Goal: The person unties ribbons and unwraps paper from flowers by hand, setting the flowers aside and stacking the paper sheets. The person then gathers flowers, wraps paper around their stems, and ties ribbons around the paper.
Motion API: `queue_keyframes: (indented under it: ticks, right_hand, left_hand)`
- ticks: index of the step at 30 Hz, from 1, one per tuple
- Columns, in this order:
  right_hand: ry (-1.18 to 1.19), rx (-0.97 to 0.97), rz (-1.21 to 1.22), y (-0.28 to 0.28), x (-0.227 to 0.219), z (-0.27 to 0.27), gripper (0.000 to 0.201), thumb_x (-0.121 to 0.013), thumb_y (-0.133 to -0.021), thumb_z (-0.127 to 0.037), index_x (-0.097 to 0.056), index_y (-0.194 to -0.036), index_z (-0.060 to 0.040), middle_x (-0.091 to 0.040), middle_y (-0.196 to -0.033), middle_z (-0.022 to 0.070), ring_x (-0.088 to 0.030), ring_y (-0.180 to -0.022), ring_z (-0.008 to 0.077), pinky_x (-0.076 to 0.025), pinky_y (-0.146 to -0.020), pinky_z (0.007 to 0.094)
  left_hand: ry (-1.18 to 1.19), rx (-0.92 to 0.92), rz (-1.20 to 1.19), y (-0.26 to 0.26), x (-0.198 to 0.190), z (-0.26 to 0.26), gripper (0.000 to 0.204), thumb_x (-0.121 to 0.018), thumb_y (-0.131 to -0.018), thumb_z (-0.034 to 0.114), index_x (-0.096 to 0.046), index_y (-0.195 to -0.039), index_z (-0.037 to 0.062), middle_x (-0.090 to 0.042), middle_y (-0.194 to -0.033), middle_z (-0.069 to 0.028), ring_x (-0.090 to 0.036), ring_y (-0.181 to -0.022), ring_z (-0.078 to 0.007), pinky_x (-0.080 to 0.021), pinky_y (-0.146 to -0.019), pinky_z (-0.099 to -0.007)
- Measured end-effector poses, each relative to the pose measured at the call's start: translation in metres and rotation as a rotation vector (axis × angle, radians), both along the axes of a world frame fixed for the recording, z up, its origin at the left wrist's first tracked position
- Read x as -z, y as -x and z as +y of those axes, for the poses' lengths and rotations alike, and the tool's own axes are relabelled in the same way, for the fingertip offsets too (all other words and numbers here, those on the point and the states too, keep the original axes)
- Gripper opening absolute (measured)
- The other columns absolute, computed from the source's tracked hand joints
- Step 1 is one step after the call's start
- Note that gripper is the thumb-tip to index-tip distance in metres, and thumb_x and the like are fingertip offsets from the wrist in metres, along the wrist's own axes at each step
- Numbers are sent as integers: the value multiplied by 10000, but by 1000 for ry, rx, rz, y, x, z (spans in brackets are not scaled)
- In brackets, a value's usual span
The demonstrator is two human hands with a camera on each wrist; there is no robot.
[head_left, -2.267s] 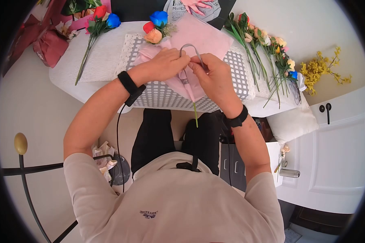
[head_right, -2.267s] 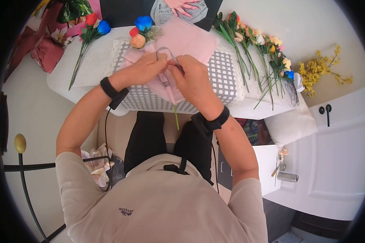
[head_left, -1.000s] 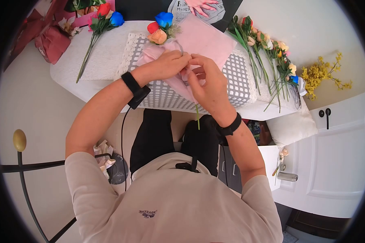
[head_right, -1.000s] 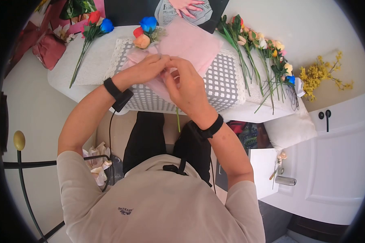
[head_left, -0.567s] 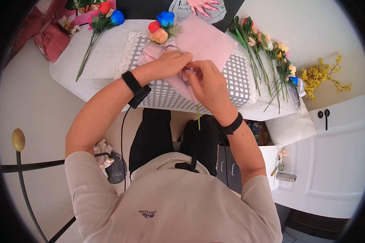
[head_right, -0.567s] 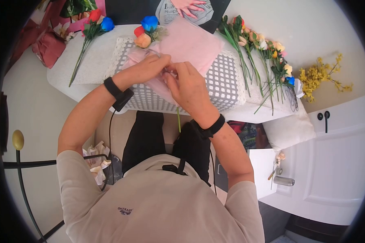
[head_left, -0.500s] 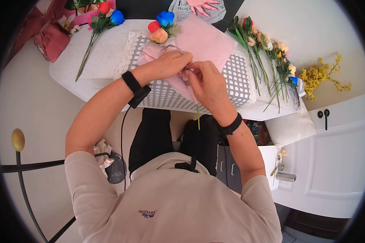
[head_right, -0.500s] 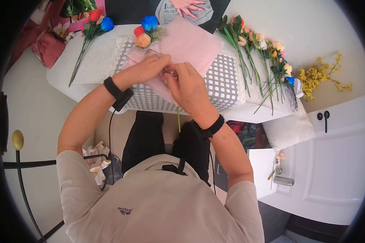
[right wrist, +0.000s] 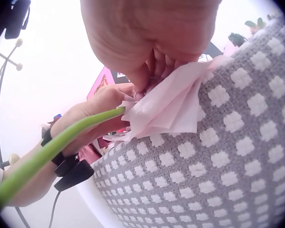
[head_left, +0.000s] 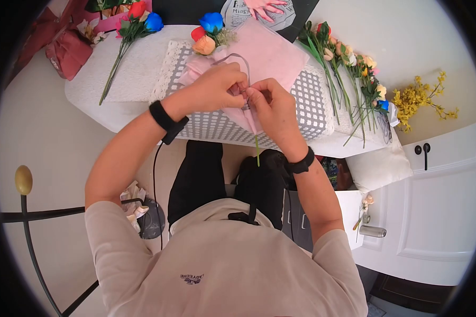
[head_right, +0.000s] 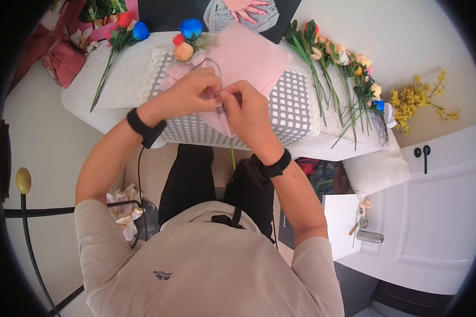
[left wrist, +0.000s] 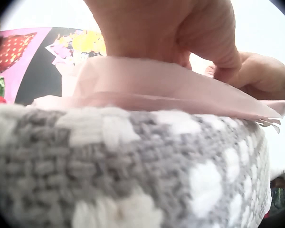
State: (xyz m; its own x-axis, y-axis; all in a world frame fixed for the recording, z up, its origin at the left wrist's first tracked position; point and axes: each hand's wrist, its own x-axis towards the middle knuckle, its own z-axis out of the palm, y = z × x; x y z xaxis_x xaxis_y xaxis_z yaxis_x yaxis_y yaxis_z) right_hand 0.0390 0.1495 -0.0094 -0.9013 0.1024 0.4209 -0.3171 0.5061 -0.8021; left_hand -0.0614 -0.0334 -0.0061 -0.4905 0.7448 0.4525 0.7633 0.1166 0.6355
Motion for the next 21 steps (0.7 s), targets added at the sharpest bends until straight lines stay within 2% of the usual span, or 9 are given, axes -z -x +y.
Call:
queue_keyframes:
  ticks: [2, 4, 7, 10, 11, 13, 16, 19, 21]
  right_hand:
    - [56, 0, 0, 3, 4, -2, 111, -739, -953, -62, -681, -1013, 12, -754, -824, 130, -752, -748, 204, -583, -687, 320]
    - [111, -5, -1, 5, 7, -5, 117, -742, -954, -64, -682, -1018, 14, -757, -823, 122, -751, -751, 189, -584, -692, 312]
    - [154, 15, -4, 4, 7, -7, 107, -747, -948, -62, -696, -1008, 9, -754, -838, 128, -750, -755, 191, -583, -690, 312]
    - [-37, 41, 80, 2, 6, -7, 78, -741, -936, -45, -712, -992, 0, -739, -866, 142, -740, -761, 242, -576, -686, 339]
    - [-136, 25, 194, 2, 5, -7, 69, -736, -929, -36, -717, -987, -6, -727, -877, 149, -725, -764, 278, -569, -691, 358]
    - [-235, 7, 307, 0, 2, -8, 64, -732, -921, -27, -722, -982, -11, -715, -889, 156, -711, -767, 314, -562, -696, 377]
    - [-248, -21, 248, -3, -4, -9, 69, -720, -928, -51, -725, -992, -23, -699, -884, 165, -686, -791, 364, -551, -713, 411]
    - [-198, -48, 99, -6, -10, -9, 99, -702, -963, -107, -719, -995, -14, -707, -903, 180, -698, -804, 322, -547, -729, 393]
    - [-92, -192, -234, -5, -17, -1, 179, -672, -1004, -168, -716, -1009, 5, -720, -900, 143, -682, -801, 225, -533, -743, 353]
  left_hand:
    - [-82, -43, 30, -10, 6, 0, 247, -789, -803, 228, -627, -839, 44, -579, -843, -81, -607, -792, -302, -485, -720, -409]
    - [-87, -221, 191, -19, 11, 0, 216, -783, -812, 161, -611, -873, 44, -564, -869, -89, -579, -846, -253, -473, -733, -385]
    - [-89, -342, 90, -31, 10, -4, 204, -774, -806, 148, -611, -880, 51, -567, -850, -81, -583, -823, -255, -471, -717, -387]
    - [-73, -403, 62, -44, 1, -6, 199, -775, -800, 146, -614, -883, 63, -575, -829, -77, -591, -789, -262, -472, -693, -394]
    - [-73, -403, 61, -44, 2, -5, 199, -775, -800, 146, -614, -883, 63, -575, -829, -77, -591, -789, -262, -472, -693, -394]
    - [-121, -419, 171, -43, 8, -3, 195, -770, -802, 148, -612, -879, 65, -586, -824, -77, -597, -768, -263, -472, -678, -404]
    - [-166, -445, 287, -40, 10, -2, 195, -768, -803, 153, -610, -877, 66, -580, -789, -85, -596, -717, -258, -470, -643, -409]
    - [-107, -495, 217, -46, 4, -7, 207, -772, -808, 160, -603, -878, 63, -591, -751, -87, -603, -677, -246, -472, -615, -391]
    - [-71, -477, 107, -51, 6, -11, 208, -773, -818, 164, -606, -891, 65, -593, -737, -78, -603, -663, -225, -468, -606, -374]
